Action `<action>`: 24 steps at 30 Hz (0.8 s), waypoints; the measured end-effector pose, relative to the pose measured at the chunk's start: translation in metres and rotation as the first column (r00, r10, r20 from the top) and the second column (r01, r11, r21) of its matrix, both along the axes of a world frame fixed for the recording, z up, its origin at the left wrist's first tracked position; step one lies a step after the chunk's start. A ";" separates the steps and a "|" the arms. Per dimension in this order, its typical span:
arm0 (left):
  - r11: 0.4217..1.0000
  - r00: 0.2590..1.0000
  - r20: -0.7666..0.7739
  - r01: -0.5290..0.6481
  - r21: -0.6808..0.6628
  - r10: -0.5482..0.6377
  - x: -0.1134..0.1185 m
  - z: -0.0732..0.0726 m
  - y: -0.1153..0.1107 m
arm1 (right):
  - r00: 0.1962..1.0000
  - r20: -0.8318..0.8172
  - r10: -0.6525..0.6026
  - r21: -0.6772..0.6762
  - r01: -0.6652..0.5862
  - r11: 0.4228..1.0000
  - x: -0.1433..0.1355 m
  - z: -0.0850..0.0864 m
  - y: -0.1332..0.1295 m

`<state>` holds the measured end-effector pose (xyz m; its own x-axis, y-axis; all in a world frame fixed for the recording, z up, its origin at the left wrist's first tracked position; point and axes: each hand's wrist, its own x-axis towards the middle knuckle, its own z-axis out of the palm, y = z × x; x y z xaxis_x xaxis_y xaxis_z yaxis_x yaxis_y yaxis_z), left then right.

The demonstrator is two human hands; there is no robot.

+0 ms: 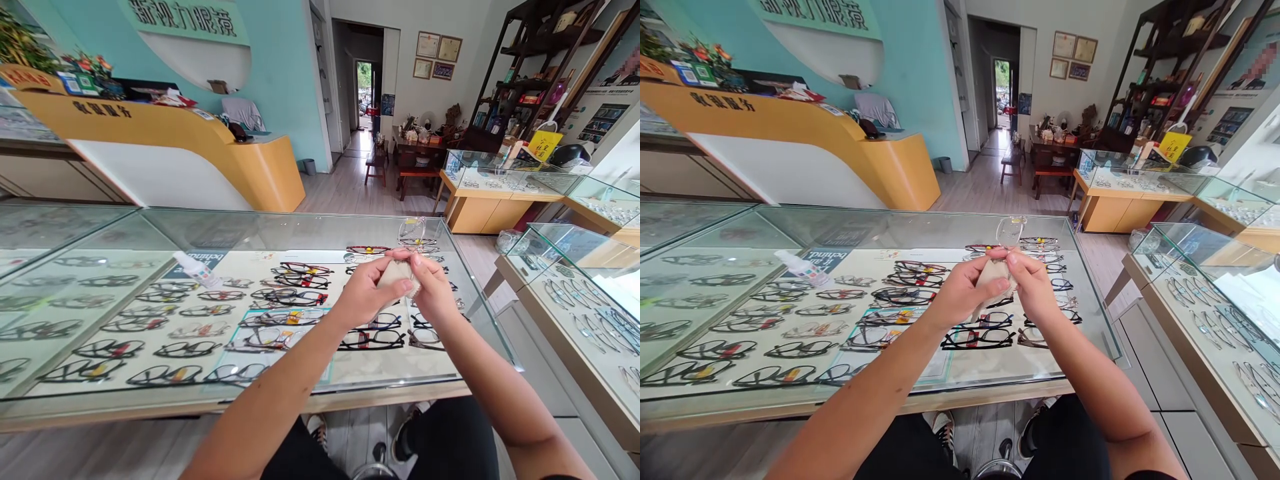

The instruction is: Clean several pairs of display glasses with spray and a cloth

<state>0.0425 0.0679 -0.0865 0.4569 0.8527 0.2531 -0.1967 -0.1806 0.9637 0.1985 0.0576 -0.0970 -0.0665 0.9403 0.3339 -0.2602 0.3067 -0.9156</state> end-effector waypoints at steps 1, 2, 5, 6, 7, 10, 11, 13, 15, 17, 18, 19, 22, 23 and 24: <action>1.000 0.999 0.015 -0.031 0.008 0.030 0.001 -0.002 0.000 | 1.000 0.015 -0.005 -0.005 0.005 1.000 0.000 -0.001 0.000; 0.999 0.998 0.036 -0.052 0.009 0.052 0.002 -0.003 0.000 | 0.999 0.033 -0.017 -0.006 0.017 1.000 0.000 -0.003 0.000; 0.998 0.993 0.099 -0.054 -0.028 0.056 0.006 -0.008 0.000 | 0.994 0.096 -0.052 0.022 0.050 0.999 0.000 -0.007 0.002; 0.998 0.992 0.114 -0.057 -0.041 0.061 0.007 -0.008 0.000 | 0.992 0.115 -0.057 0.043 0.053 0.998 0.000 -0.008 0.002; 0.996 0.989 0.127 -0.070 -0.050 0.076 0.007 -0.008 0.000 | 0.989 0.131 -0.062 0.069 0.053 0.996 0.000 -0.009 0.002; 0.990 0.979 0.151 -0.126 -0.063 0.134 0.009 -0.007 -0.001 | 0.980 0.183 -0.078 0.166 0.047 0.985 -0.001 -0.006 0.000; 0.988 0.977 0.155 -0.137 -0.068 0.147 0.009 -0.006 -0.002 | 0.975 0.207 -0.082 0.193 0.042 0.980 -0.001 -0.004 -0.001; 0.986 0.975 0.155 -0.152 -0.070 0.161 0.009 -0.005 -0.003 | 0.963 0.253 -0.089 0.231 0.029 0.972 -0.001 0.001 -0.004; 0.983 0.975 0.134 -0.168 -0.067 0.176 0.008 -0.005 -0.005 | 0.956 0.275 -0.107 0.243 0.039 0.969 -0.001 0.005 -0.007; 0.983 0.979 0.094 -0.176 -0.058 0.181 0.007 -0.005 -0.005 | 0.956 0.265 -0.129 0.230 0.068 0.971 0.000 0.007 -0.007; 0.984 0.982 0.069 -0.171 -0.048 0.174 0.007 -0.004 -0.005 | 0.959 0.251 -0.132 0.208 0.080 0.975 0.001 0.007 -0.007; 0.987 0.986 0.045 -0.157 -0.032 0.159 0.006 -0.004 -0.004 | 0.964 0.232 -0.128 0.178 0.087 0.980 0.002 0.007 -0.006; 0.996 0.996 -0.011 -0.083 0.018 0.083 0.004 -0.003 -0.001 | 0.979 0.172 -0.113 0.087 0.099 0.991 0.004 0.005 -0.003; 0.997 0.998 -0.015 -0.065 0.028 0.066 0.003 -0.003 0.000 | 0.980 0.159 -0.122 0.069 0.112 0.991 0.004 0.005 -0.001; 0.998 0.999 -0.013 -0.052 0.037 0.053 0.002 -0.002 0.001 | 0.979 0.149 -0.136 0.059 0.128 0.990 0.005 0.005 0.000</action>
